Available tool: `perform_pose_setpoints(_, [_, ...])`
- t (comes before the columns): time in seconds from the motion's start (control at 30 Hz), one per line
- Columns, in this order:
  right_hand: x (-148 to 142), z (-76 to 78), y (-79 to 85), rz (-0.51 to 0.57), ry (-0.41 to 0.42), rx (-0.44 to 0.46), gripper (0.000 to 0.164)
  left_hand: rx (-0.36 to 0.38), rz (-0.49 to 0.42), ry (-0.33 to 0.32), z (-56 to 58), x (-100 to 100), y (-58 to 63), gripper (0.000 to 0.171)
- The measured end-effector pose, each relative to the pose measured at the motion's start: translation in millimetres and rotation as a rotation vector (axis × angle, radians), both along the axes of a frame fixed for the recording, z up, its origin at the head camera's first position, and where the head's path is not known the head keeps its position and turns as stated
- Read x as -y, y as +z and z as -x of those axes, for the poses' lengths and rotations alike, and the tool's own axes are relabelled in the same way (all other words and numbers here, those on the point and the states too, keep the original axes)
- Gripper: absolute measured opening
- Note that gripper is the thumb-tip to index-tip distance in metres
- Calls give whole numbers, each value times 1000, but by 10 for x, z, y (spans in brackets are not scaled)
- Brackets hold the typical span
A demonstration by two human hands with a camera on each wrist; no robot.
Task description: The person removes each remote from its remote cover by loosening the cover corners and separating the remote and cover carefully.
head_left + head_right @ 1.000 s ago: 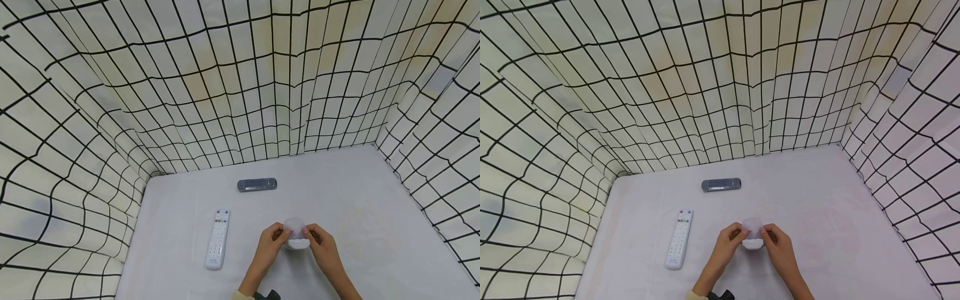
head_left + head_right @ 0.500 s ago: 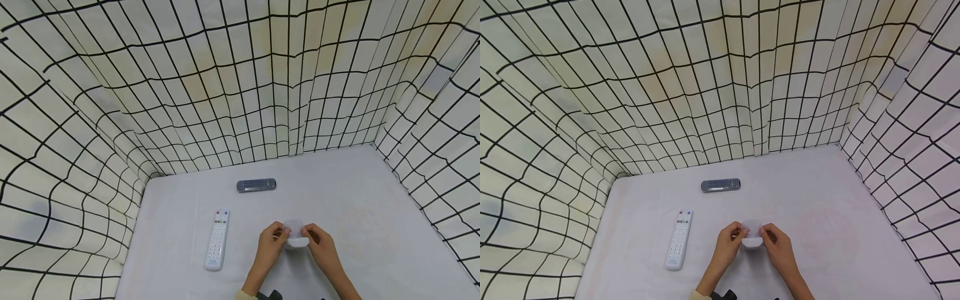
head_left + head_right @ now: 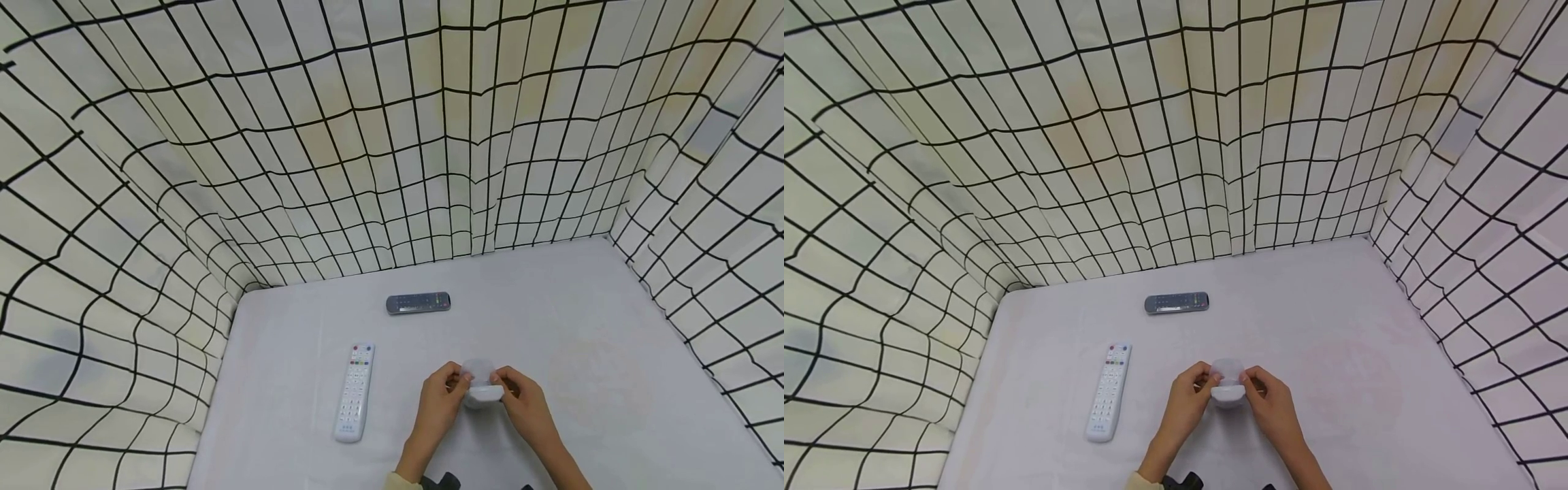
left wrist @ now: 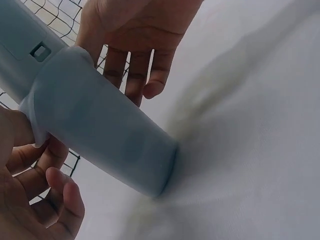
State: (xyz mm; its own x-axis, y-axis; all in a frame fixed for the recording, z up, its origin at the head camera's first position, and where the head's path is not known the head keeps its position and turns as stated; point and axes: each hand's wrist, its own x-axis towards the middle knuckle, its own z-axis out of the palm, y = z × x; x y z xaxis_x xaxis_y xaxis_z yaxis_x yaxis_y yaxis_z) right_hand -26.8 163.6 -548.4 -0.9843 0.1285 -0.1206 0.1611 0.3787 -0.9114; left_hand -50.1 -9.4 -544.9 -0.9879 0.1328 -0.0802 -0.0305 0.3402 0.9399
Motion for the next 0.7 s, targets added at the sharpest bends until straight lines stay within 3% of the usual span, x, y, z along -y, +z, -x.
perform_pose_setpoints(0.7, [-5,-21,-67,-66,7,40,19,-69,182,-6,-10,-2,-65,13])
